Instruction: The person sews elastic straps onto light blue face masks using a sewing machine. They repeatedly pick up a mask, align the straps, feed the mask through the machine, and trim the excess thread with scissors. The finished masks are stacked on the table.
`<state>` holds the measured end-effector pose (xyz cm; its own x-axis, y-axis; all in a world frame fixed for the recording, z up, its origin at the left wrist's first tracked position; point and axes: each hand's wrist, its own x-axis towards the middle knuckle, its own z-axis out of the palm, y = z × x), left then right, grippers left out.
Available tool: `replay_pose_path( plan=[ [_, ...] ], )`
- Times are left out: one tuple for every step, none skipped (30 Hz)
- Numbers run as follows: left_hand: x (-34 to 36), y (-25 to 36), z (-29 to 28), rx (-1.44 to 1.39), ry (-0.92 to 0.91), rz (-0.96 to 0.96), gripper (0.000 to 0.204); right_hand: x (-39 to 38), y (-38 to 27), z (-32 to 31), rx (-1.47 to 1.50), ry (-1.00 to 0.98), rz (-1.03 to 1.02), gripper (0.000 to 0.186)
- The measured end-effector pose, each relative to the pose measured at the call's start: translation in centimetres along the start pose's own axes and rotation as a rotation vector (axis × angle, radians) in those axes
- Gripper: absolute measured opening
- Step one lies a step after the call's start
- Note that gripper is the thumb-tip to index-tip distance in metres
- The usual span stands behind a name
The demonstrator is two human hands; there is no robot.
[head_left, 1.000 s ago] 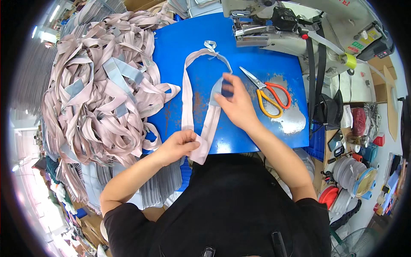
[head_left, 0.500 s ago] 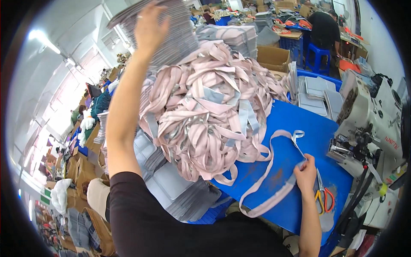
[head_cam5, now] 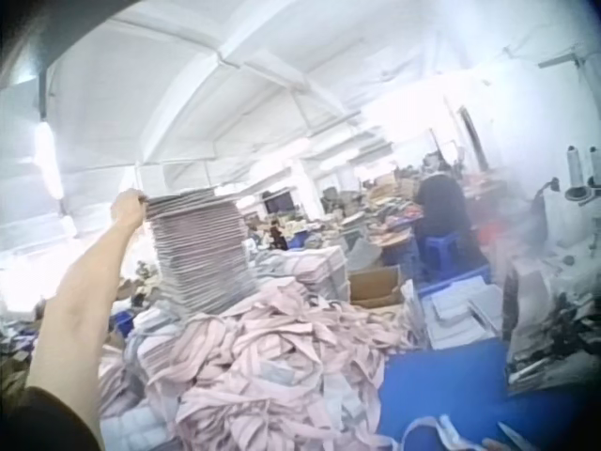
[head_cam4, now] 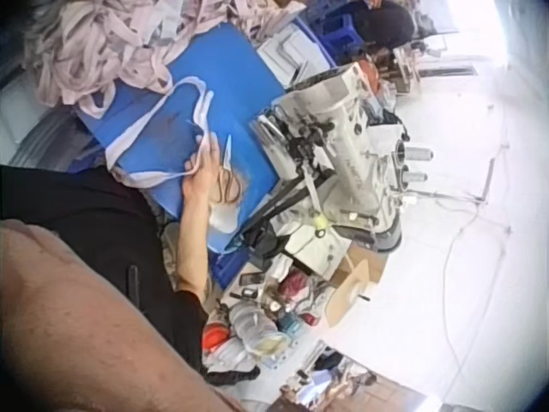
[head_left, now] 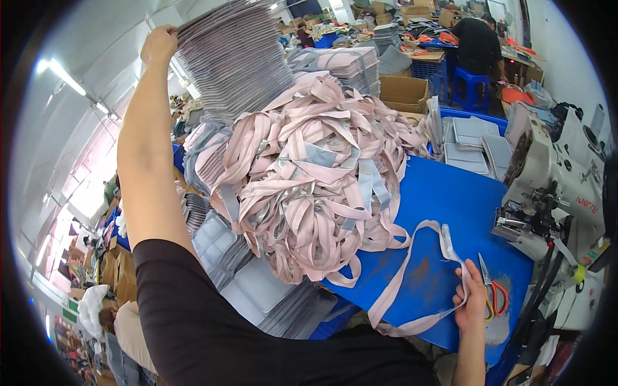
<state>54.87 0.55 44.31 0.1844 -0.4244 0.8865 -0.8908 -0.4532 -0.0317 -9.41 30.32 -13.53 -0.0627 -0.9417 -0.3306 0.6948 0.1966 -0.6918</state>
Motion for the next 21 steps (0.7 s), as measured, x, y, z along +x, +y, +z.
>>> replay_pose_path(
  plan=[
    [-0.1, 0.3, -1.2, -0.02, 0.028, -0.003, 0.03, -0.1, 0.3, 0.7, -0.179, 0.037, -0.097, 0.053],
    [-0.2, 0.7, -2.9, -0.014, 0.163, 0.099, 0.029, 0.0, 0.8, 1.1, -0.356, 0.067, -0.191, 0.055],
    [-1.1, 1.8, -5.3, -0.004, 0.297, 0.203, 0.028, 0.4, 1.6, 0.9, -0.454, 0.061, -0.294, 0.055],
    [-2.7, 3.3, -7.9, 0.009, 0.425, 0.31, 0.026, 0.7, 2.4, 0.8, -0.551, 0.067, -0.397, 0.054],
    [-6.7, 6.0, -10.7, -0.113, 0.347, 0.393, 0.027, -0.2, 1.8, 3.0, -0.614, 0.045, -0.406, 0.051],
    [-11.9, 11.0, -10.0, -0.335, 0.276, 0.448, 0.029, -0.8, 0.2, 3.5, -0.712, 0.102, -0.468, 0.048],
    [-15.5, 13.3, -10.3, -0.37, 0.242, 0.588, 0.026, -0.8, -0.6, 2.8, -0.804, 0.049, -0.454, 0.04],
    [-19.4, 15.5, -10.6, -0.398, 0.199, 0.731, 0.025, -0.3, -0.7, 2.4, -0.845, 0.013, -0.51, 0.036],
    [-24.7, 19.1, -11.2, -0.587, 0.15, 1.054, 0.03, 0.5, -0.9, 1.6, -0.902, 0.01, -0.573, 0.033],
    [-31.6, 21.0, -12.7, -0.529, 0.03, 1.175, 0.034, 1.3, -0.9, 1.9, -0.94, -0.048, -0.626, 0.03],
    [-37.1, 23.5, -16.3, -0.557, -0.322, 1.299, 0.034, 1.4, -1.0, 3.9, -0.647, -0.049, -0.518, 0.031],
    [-42.6, 25.5, -20.2, -0.532, -0.713, 1.333, 0.035, 1.3, -1.2, 5.5, -0.447, -0.105, -0.364, 0.031],
    [-47.5, 25.0, -18.7, -0.963, -0.361, 1.561, 0.028, 0.9, -1.7, 7.3, -0.251, -0.171, -0.211, 0.031],
    [-51.4, 25.4, -19.1, -1.166, -0.313, 1.639, 0.022, 1.1, -1.3, 7.4, -0.266, -0.245, -0.184, 0.033],
    [-56.1, 26.7, -19.3, -1.216, -0.37, 1.655, 0.024, 1.4, -1.4, 6.8, -0.29, -0.285, -0.179, 0.036],
    [-59.1, 27.8, -19.9, -1.243, -0.439, 1.664, 0.027, 1.5, -1.1, 5.9, -0.354, -0.302, -0.125, 0.036],
    [-59.8, 29.5, -20.0, -1.271, -0.464, 1.666, 0.029, 1.5, -1.1, 4.6, -0.43, -0.296, -0.078, 0.037],
    [-60.2, 31.1, -20.2, -1.296, -0.482, 1.67, 0.032, 1.4, -1.3, 3.8, -0.505, -0.29, -0.036, 0.038],
    [-60.6, 32.6, -20.3, -1.333, -0.503, 1.68, 0.035, -0.5, -2.1, 4.4, -0.447, -0.262, -0.023, 0.037],
    [-60.4, 34.0, -19.7, -1.441, -0.478, 1.586, 0.038, -2.3, -2.7, 5.8, -0.393, -0.076, -0.12, 0.033],
    [-59.6, 35.7, -18.7, -1.556, -0.463, 1.492, 0.041, -4.4, -3.3, 8.3, -0.335, 0.123, -0.213, 0.029]
  ],
)
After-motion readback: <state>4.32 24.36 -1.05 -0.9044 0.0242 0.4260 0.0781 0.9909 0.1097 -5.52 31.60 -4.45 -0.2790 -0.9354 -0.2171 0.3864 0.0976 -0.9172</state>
